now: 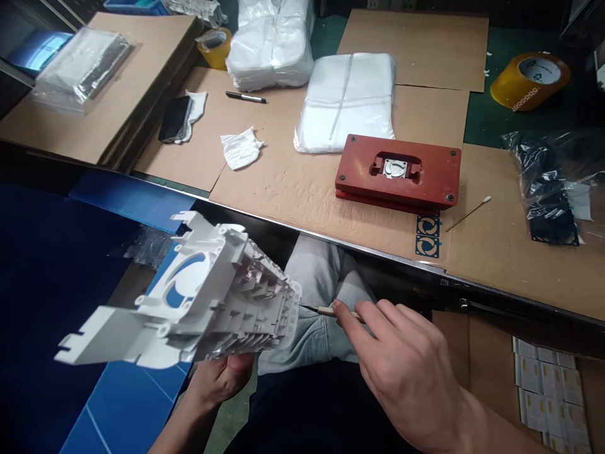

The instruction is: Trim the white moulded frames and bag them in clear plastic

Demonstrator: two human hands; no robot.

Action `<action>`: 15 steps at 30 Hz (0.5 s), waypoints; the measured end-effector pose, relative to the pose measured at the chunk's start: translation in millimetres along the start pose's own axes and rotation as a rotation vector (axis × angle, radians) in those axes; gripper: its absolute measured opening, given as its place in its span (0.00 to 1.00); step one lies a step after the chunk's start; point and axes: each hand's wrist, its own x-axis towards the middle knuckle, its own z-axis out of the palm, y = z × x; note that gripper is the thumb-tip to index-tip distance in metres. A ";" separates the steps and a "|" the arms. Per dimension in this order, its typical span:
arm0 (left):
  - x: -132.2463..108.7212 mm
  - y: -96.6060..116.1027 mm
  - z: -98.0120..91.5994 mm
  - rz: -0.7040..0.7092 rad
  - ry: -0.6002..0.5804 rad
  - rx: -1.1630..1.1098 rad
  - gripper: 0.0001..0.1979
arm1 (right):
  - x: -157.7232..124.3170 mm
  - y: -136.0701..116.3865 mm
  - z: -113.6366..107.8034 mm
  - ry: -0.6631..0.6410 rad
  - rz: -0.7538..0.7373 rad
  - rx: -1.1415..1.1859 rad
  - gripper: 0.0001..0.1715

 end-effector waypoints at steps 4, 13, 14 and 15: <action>12.1 7.3 0.4 0.058 0.059 -0.060 0.29 | -3.4 1.2 2.6 0.008 -0.004 0.021 0.25; 11.9 -1.5 15.0 -0.137 0.167 -0.372 0.28 | -1.6 19.7 -3.0 0.077 0.105 -0.064 0.18; 11.2 -2.0 16.8 -0.224 0.238 -0.451 0.29 | -2.5 21.5 0.3 0.050 0.132 -0.046 0.16; 11.5 -1.6 18.6 -0.315 0.314 -0.564 0.30 | -3.5 22.6 4.2 0.024 0.165 -0.012 0.15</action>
